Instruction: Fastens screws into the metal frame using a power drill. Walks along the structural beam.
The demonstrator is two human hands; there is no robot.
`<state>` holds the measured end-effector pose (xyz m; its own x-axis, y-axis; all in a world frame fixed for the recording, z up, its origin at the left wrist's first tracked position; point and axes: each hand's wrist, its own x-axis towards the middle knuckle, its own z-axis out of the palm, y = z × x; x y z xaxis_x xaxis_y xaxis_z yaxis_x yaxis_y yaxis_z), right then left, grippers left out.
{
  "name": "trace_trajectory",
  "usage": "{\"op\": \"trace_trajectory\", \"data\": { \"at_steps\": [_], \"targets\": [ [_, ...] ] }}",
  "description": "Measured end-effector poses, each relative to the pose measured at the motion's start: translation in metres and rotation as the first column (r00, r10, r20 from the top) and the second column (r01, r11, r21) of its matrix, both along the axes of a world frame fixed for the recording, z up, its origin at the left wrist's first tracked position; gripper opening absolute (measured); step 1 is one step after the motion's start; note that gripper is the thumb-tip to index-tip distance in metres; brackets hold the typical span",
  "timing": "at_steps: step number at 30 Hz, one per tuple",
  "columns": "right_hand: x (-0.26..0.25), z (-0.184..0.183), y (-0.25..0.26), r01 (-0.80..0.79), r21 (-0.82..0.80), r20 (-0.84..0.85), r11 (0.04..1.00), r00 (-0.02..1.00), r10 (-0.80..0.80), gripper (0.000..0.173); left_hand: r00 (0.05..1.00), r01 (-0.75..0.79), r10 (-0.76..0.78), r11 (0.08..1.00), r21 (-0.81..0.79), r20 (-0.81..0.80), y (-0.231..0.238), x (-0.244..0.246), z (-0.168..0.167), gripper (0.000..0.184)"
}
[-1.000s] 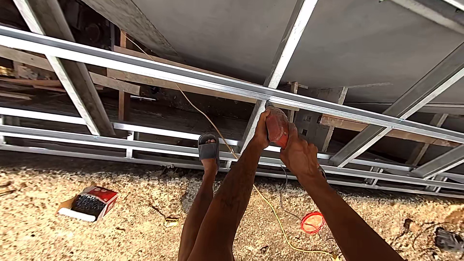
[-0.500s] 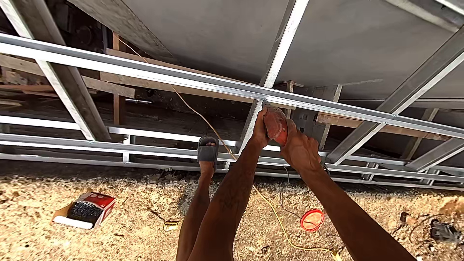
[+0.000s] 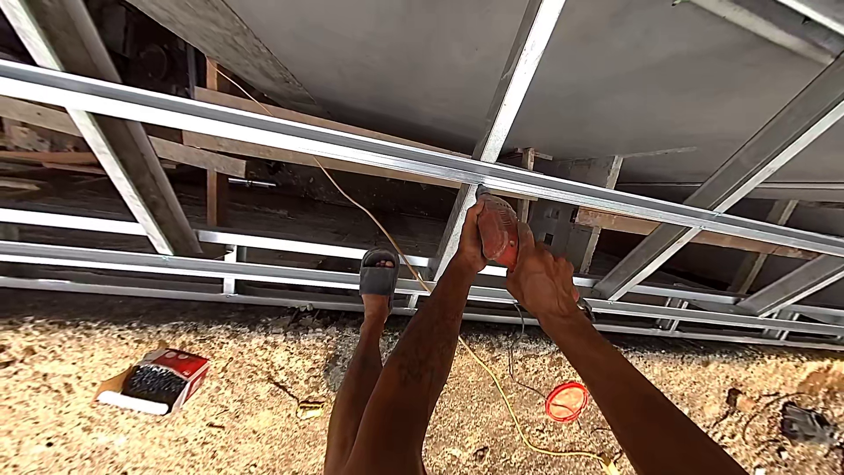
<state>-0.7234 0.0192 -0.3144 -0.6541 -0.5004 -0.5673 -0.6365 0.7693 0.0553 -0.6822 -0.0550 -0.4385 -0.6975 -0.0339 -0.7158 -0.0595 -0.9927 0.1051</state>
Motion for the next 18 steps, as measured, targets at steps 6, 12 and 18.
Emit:
{"op": "trace_trajectory", "data": {
  "at_steps": [6,12,18],
  "targets": [
    [-0.004,0.001,0.002,-0.021,-0.006,0.000,1.000,1.000,0.021,0.070,0.999,-0.031,0.031,0.999,0.007,-0.035,0.004,-0.001,-0.004,0.052],
    [-0.005,-0.005,0.006,-0.100,-0.085,-0.056,0.991,0.994,0.095,0.071,0.991,-0.098,0.101,0.995,0.030,-0.093,0.006,-0.001,-0.007,0.048],
    [-0.010,-0.002,-0.004,-0.101,0.008,-0.017,0.995,0.995,0.102,0.069,0.993,-0.105,0.107,0.993,0.048,-0.058,0.005,-0.003,-0.005,0.051]
  ]
}}
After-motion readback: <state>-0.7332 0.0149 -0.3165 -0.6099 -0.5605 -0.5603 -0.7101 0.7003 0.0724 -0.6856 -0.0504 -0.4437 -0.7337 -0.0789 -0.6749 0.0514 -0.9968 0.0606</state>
